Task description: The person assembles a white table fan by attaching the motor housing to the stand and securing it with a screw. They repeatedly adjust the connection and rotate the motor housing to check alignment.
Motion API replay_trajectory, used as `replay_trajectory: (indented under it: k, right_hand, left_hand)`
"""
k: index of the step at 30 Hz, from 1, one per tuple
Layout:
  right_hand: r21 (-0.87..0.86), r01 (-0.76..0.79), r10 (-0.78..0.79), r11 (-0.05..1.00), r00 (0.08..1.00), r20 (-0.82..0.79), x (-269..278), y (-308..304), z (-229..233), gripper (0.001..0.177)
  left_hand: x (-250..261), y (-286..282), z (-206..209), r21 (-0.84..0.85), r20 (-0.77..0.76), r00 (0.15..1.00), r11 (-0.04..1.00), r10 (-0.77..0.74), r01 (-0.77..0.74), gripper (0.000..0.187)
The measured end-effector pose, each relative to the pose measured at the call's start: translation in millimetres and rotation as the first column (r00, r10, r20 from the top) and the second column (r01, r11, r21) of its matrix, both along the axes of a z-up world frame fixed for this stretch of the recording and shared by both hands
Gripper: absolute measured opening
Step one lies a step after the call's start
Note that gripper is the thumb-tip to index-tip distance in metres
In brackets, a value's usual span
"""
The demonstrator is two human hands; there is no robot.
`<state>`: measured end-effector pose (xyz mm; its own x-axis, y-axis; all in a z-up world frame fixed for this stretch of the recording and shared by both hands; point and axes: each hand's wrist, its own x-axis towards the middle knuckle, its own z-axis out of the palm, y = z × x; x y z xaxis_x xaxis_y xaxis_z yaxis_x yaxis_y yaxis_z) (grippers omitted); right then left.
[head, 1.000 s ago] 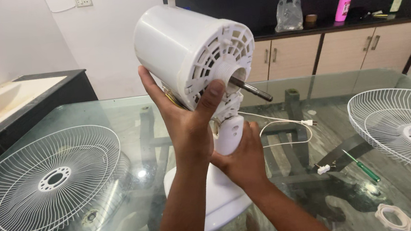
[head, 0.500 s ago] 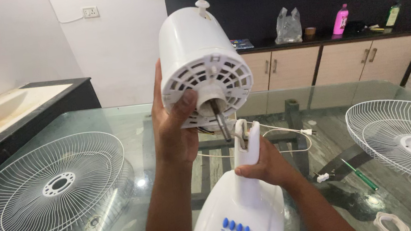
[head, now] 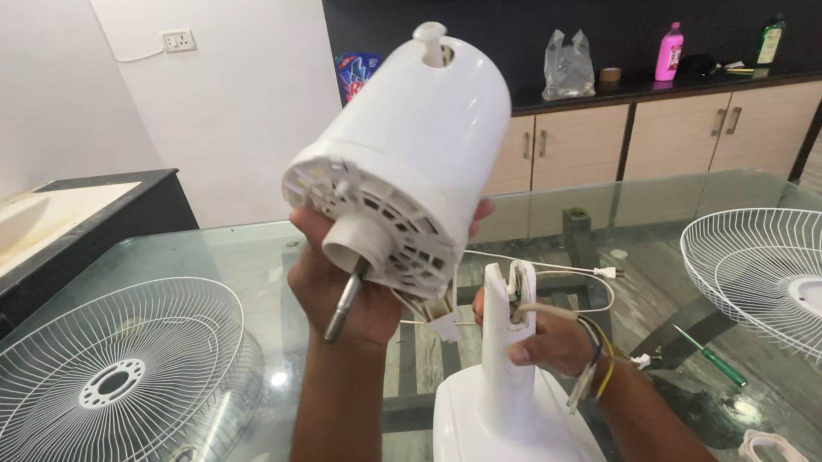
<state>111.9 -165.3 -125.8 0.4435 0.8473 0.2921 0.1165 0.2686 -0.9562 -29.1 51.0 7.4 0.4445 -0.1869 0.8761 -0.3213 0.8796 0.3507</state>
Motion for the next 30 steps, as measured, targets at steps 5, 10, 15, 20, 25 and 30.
replay_trajectory:
  k: [5, 10, 15, 20, 25, 30]
  right_hand:
    - [-0.061, 0.285, -0.273, 0.957, 0.950, 0.152, 10, 0, -6, 0.077]
    - [0.425, 0.018, 0.050, 0.905, 0.988, -0.148, 5, -9, 17, 0.086]
    - [0.209, 0.339, -0.368, 0.917, 0.922, 0.122, -28, 0, 56, 0.102]
    - [0.198, 0.506, -0.482, 0.839, 0.524, 0.702, -61, -7, 93, 0.093]
    - [-0.053, 0.541, -0.381, 0.839, 0.654, 0.654, -63, -13, 112, 0.082]
    - [0.088, 0.503, -0.434, 0.860, 0.630, 0.643, -58, -10, 109, 0.105]
  left_hand:
    - [15, -1, -21, -0.103, -0.168, 0.979, 0.985, 0.118, -0.136, 0.069]
    - [26, -7, -32, -0.122, -0.197, 0.974, 0.983, 0.115, -0.141, 0.062]
    - [30, -10, -33, -0.108, -0.195, 0.971, 0.981, 0.139, -0.162, 0.068]
    - [33, -16, -30, -0.026, -0.184, 0.965, 0.981, 0.184, -0.192, 0.068]
    - [31, -34, -24, 0.097, -0.234, 0.871, 0.902, 0.432, -0.421, 0.076]
    - [26, -44, -22, 0.119, -0.168, 0.858, 0.874, 0.485, -0.471, 0.079]
